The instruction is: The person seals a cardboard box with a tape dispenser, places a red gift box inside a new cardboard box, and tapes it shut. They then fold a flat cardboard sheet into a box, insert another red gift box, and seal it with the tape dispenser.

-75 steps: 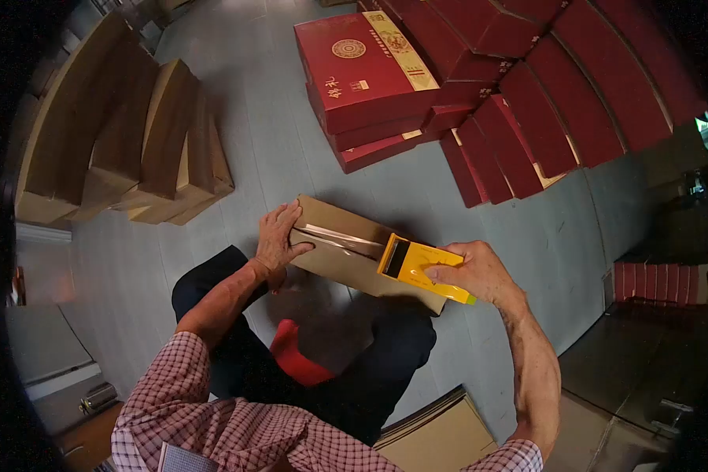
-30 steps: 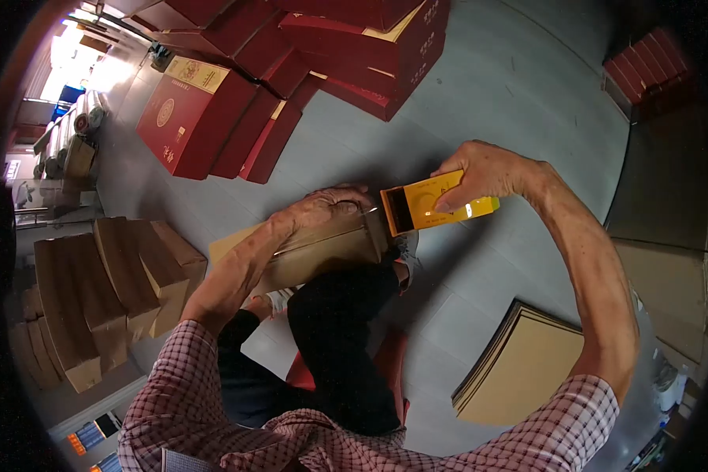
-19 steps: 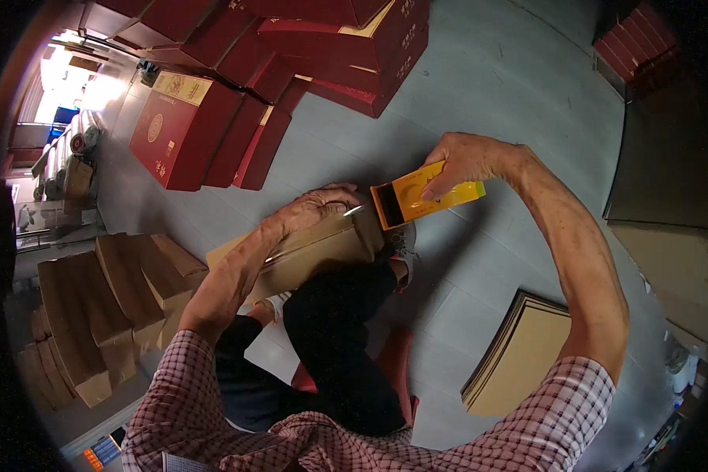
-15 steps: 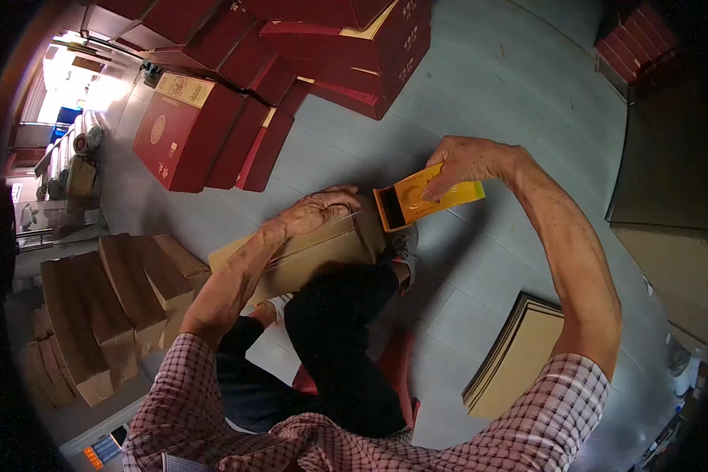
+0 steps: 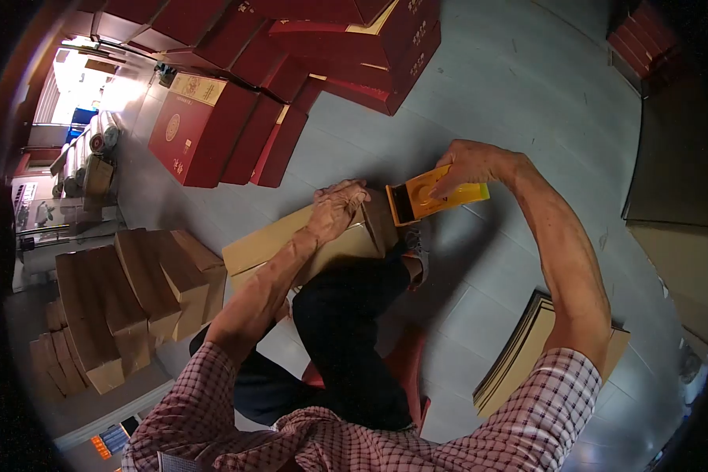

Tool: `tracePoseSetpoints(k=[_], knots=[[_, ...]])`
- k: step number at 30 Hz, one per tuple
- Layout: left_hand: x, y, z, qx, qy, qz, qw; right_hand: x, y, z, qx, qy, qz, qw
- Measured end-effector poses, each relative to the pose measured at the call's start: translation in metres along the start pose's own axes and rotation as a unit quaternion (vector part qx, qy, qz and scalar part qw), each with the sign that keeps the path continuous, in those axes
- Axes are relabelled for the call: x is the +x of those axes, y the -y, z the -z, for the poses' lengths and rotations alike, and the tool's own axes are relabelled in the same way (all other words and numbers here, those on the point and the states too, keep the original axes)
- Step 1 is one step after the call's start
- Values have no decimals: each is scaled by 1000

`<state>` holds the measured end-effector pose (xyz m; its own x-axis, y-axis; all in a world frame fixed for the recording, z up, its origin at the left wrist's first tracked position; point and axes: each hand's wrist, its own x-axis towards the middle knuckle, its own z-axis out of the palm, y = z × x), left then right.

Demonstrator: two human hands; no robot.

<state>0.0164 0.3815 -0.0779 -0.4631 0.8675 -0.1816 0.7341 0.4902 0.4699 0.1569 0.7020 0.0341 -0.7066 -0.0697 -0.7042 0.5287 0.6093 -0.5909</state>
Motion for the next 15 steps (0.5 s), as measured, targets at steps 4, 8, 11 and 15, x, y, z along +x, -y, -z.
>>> tracePoseSetpoints(k=[4, 8, 11, 15], knots=[[-1, -25, 8, -2, 2, 83, 997, 6, -13, -8, 2, -12, 32, 999], [2, -42, 5, 59, -29, 121, 991, 16, -21, -8, -12, -6, 23, 1000], [14, -54, -1, 62, -70, 180, 979, 19, -17, -7, -42, -36, 29, 998], [16, -69, -8, 99, -98, 189, 972, 26, -15, -15, 22, -19, 9, 1000]])
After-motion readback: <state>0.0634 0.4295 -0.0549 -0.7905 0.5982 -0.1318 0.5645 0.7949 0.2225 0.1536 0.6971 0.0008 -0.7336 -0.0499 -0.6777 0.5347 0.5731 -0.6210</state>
